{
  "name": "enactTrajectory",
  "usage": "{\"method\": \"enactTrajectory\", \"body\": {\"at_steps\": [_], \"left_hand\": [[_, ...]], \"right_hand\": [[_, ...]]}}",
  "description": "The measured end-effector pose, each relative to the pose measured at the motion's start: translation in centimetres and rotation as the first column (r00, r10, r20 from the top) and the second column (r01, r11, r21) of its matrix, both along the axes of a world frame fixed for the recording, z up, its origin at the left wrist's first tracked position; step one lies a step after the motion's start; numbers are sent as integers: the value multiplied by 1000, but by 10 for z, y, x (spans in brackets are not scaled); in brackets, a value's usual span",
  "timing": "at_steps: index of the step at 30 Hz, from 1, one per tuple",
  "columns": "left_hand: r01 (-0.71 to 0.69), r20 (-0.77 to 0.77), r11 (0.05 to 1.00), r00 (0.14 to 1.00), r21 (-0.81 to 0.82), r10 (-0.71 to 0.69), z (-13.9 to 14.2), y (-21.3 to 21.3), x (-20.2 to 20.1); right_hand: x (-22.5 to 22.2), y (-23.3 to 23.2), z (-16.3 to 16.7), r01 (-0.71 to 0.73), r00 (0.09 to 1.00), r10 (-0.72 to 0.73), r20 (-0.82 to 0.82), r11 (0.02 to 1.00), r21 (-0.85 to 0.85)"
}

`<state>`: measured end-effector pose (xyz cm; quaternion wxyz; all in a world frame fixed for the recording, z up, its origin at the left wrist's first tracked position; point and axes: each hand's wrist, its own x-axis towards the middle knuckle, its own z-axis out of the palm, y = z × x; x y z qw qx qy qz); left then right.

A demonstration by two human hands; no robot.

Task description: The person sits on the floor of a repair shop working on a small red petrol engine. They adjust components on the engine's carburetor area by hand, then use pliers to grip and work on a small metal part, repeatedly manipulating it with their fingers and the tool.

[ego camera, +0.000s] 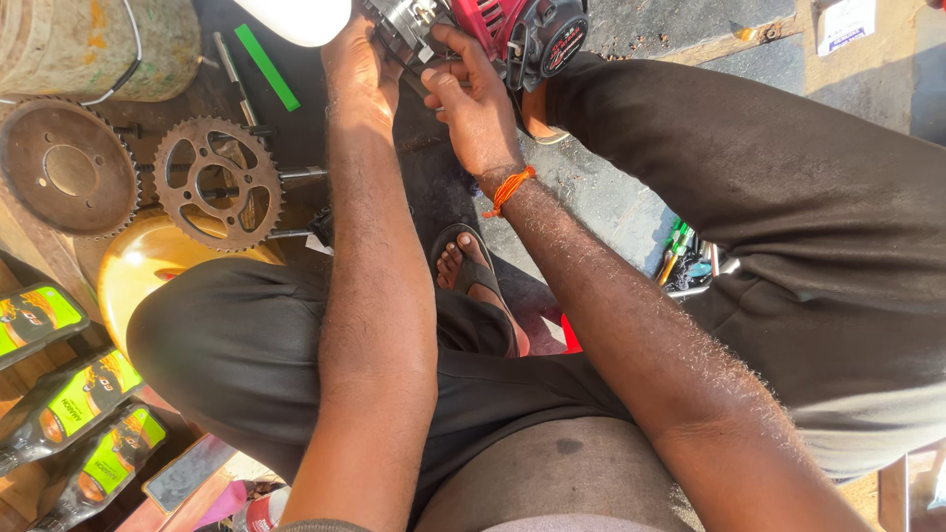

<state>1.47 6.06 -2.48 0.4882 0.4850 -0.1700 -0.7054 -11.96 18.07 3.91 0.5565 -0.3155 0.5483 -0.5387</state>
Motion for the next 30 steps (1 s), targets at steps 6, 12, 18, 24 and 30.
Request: {"method": "enactTrajectory", "body": {"at_steps": [6, 12, 18, 24, 30], "left_hand": [[-77, 93, 993, 992, -95, 86, 3, 8, -14], [-22, -63, 997, 998, -69, 18, 0, 12, -5], [31, -108, 997, 993, -75, -39, -2, 9, 0], [128, -174, 992, 976, -10, -127, -1, 4, 4], [244, -193, 969, 950, -24, -244, -3, -2, 7]], "right_hand": [[-5, 14, 4, -81, 909, 54, -414, 996, -46], [-18, 4, -5, -142, 959, 129, 254, 989, 32], [-14, 11, -1, -220, 868, 159, -470, 973, -76], [-31, 11, 12, -346, 674, 224, -704, 938, -33], [-30, 6, 19, -304, 471, 243, -848, 947, 102]]}}
